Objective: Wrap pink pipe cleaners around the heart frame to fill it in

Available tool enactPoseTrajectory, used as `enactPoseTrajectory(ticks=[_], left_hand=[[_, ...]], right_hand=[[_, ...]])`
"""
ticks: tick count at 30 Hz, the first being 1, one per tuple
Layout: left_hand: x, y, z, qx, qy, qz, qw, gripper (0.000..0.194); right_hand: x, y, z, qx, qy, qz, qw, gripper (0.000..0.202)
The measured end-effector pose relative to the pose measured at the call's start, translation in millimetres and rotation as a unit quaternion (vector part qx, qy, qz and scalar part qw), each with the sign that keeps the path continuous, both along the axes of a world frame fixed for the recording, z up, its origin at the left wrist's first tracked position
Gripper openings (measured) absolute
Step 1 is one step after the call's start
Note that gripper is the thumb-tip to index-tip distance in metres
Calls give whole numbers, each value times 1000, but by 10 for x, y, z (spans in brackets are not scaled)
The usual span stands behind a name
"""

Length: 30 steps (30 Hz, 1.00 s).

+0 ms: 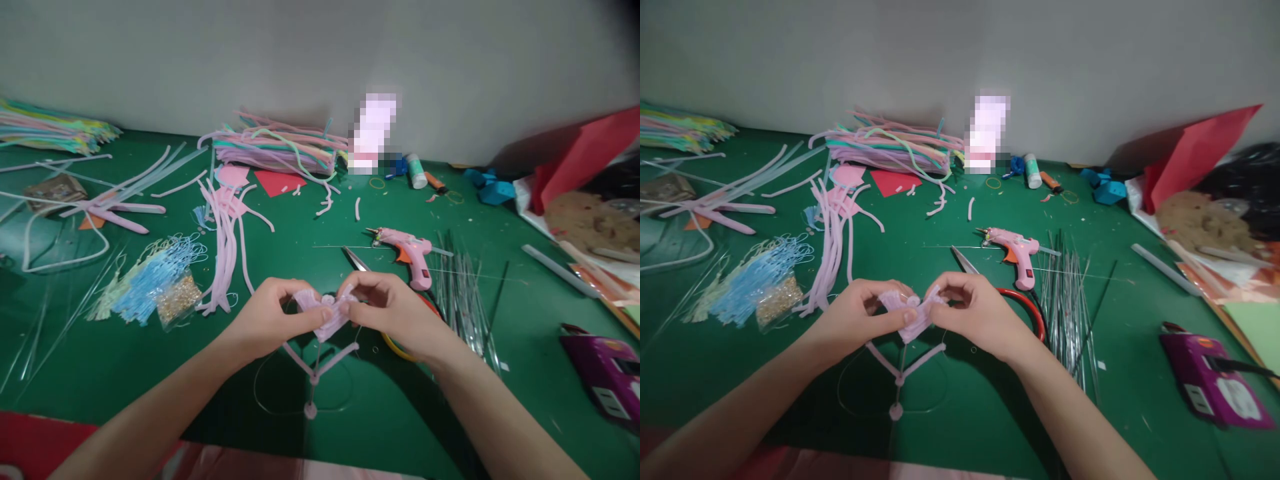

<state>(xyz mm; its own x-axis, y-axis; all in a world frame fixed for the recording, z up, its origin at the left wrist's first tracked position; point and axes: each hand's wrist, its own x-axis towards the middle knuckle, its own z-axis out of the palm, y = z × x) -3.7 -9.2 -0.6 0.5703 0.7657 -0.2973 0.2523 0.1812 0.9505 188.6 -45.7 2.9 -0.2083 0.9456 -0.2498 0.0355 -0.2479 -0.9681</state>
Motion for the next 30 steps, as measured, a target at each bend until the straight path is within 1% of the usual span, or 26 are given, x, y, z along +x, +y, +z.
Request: enactPoseTrajectory(ticks=[5, 12, 19, 25, 28, 30], left_hand=[[-23, -6, -14, -12, -3, 3, 1000, 22], [-21, -10, -3, -14, 2, 8, 1000, 21], [-9, -2, 11, -17, -12, 2, 1000, 22], [7, -16, 32, -15, -11, -5, 1000, 20], [2, -19, 26, -12, -5, -4, 1000, 20], [-8, -14, 18, -12, 0, 0, 1000, 20]], right_hand=[[-43, -41, -11, -46, 37, -31, 998, 5], [-126, -105, -22, -74, 72, -84, 991, 7], [-188, -151, -71, -65, 112, -102, 986, 8], [-270, -138, -33, -57, 124, -138, 981, 12], [-304, -143, -30, -63, 111, -157, 979, 14], [-307, -157, -38, -74, 89, -158, 981, 13]])
